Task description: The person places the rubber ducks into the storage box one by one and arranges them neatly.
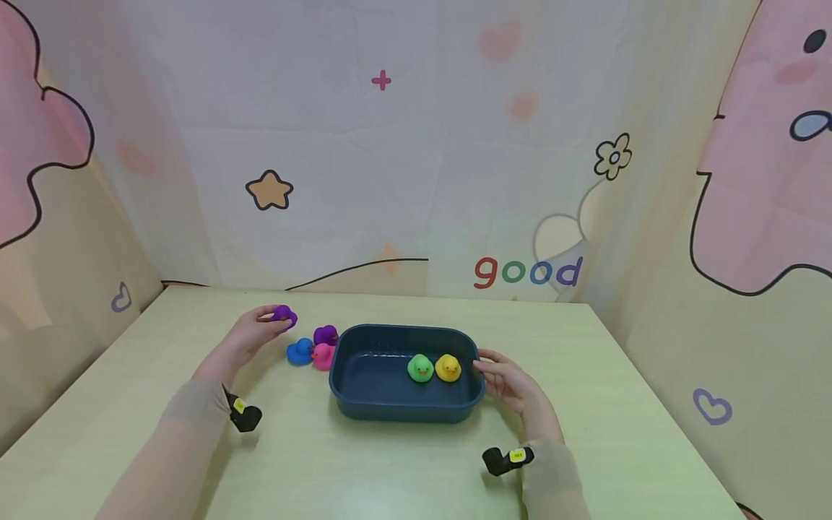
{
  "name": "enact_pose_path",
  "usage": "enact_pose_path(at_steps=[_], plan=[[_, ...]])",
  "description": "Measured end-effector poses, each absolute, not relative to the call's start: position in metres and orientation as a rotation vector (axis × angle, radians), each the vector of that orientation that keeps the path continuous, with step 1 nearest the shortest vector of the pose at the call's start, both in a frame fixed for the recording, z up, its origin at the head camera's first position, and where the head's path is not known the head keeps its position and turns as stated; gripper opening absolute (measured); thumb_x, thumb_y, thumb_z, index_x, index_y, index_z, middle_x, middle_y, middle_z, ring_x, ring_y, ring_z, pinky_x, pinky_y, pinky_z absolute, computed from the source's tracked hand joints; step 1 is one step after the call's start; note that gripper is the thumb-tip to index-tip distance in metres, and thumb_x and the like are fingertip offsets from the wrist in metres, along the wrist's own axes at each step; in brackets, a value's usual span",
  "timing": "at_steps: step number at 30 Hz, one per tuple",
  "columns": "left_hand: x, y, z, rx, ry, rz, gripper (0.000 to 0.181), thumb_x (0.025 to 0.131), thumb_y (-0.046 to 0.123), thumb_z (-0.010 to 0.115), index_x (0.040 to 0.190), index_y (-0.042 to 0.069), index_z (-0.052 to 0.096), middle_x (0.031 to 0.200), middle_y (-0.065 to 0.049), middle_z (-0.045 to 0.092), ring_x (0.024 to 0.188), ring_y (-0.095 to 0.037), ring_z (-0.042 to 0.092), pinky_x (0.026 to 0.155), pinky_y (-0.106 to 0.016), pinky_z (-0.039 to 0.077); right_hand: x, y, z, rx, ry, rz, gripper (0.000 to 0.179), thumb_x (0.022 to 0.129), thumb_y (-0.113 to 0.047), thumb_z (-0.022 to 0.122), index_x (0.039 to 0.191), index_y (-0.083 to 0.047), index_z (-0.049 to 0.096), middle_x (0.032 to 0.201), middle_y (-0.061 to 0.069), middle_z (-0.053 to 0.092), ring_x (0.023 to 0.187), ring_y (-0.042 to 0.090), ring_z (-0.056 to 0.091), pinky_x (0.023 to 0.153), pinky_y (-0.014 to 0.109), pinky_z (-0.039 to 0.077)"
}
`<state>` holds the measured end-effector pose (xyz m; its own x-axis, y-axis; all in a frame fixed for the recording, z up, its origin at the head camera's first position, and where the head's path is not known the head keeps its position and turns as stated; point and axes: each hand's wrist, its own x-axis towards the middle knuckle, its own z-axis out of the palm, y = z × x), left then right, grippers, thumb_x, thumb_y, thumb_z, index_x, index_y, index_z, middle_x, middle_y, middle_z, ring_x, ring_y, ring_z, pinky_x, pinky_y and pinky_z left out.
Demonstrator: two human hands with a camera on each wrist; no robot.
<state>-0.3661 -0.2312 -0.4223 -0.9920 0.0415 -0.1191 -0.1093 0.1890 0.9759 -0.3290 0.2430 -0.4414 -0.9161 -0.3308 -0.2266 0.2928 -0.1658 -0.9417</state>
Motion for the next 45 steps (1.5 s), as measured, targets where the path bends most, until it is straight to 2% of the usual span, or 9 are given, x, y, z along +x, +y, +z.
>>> enact_pose_path(at_steps=[3,6,13,19,23,26,28,38,45], plan=[[-0.365,-0.226,-0.416,-0.048,2.256,2.023,0.072,0.097,0.011,0.060,0.150,-0.011,0.018,0.140,-0.030,0.044,0.089,0.004,0.061,0.108,-0.035,0.040,-0.329,0.243,-0.441,-0.043,1.717,-2.127,0.059,0.101,-0.007,0.048,0.150,0.004,0.018,0.089,-0.008,0.070,0.069,-0.002,0.066,0.071,0.012,0.054],[-0.363,-0.219,-0.409,-0.031,2.167,2.111,0.071,0.096,0.005,0.059,0.151,-0.011,0.016,0.132,-0.024,0.049,0.085,0.003,0.063,0.104,-0.033,0.041,-0.329,0.244,-0.440,-0.037,1.723,-2.127,0.059,0.101,-0.007,0.049,0.150,0.004,0.019,0.089,-0.008,0.070,0.069,-0.002,0.066,0.071,0.012,0.054],[-0.360,-0.199,-0.397,-0.028,2.142,2.120,0.069,0.098,0.006,0.057,0.152,-0.009,0.016,0.144,-0.029,0.038,0.086,0.003,0.062,0.102,-0.030,0.041,-0.329,0.244,-0.438,-0.044,1.720,-2.129,0.059,0.101,-0.007,0.050,0.149,0.004,0.019,0.091,-0.007,0.069,0.070,-0.001,0.066,0.072,0.013,0.054],[-0.356,-0.180,-0.389,0.036,2.124,2.134,0.069,0.096,0.005,0.058,0.151,-0.009,0.019,0.131,-0.020,0.050,0.088,0.002,0.063,0.100,-0.027,0.044,-0.328,0.245,-0.439,-0.050,1.713,-2.131,0.058,0.101,-0.007,0.049,0.149,0.004,0.019,0.090,-0.008,0.070,0.070,-0.001,0.067,0.072,0.013,0.054],[-0.355,-0.166,-0.385,0.048,2.158,2.084,0.067,0.097,0.007,0.058,0.151,-0.007,0.021,0.142,-0.026,0.042,0.108,-0.012,0.063,0.108,-0.034,0.039,-0.329,0.245,-0.440,-0.052,1.703,-2.134,0.058,0.101,-0.006,0.049,0.150,0.004,0.019,0.088,-0.008,0.070,0.070,0.000,0.067,0.072,0.013,0.055],[-0.355,-0.154,-0.385,0.051,2.167,2.061,0.065,0.098,0.006,0.057,0.151,-0.007,0.022,0.148,-0.029,0.032,0.126,-0.031,0.053,0.113,-0.040,0.035,-0.329,0.246,-0.440,-0.056,1.699,-2.135,0.058,0.101,-0.006,0.049,0.149,0.004,0.019,0.089,-0.008,0.070,0.070,0.000,0.067,0.072,0.013,0.055],[-0.356,-0.146,-0.385,0.057,2.156,2.062,0.064,0.098,0.005,0.056,0.151,-0.007,0.022,0.150,-0.030,0.030,0.132,-0.038,0.047,0.114,-0.044,0.034,-0.329,0.245,-0.440,-0.057,1.700,-2.136,0.057,0.101,-0.006,0.049,0.149,0.004,0.020,0.089,-0.008,0.069,0.069,0.000,0.066,0.071,0.013,0.054],[-0.352,-0.106,-0.385,0.077,2.103,2.028,0.062,0.095,0.000,0.057,0.149,-0.008,0.027,0.148,-0.031,0.034,0.130,-0.038,0.050,0.111,-0.042,0.038,-0.329,0.244,-0.440,-0.045,1.705,-2.142,0.055,0.100,-0.006,0.050,0.148,0.004,0.023,0.086,-0.008,0.068,0.066,-0.001,0.065,0.069,0.012,0.053],[-0.349,-0.086,-0.391,0.090,2.063,1.997,0.057,0.094,-0.005,0.057,0.145,-0.010,0.033,0.144,-0.031,0.038,0.120,-0.030,0.056,0.110,-0.042,0.038,-0.329,0.243,-0.442,-0.043,1.690,-2.146,0.056,0.100,-0.007,0.051,0.148,0.003,0.022,0.088,-0.008,0.069,0.067,0.000,0.066,0.069,0.013,0.054]])
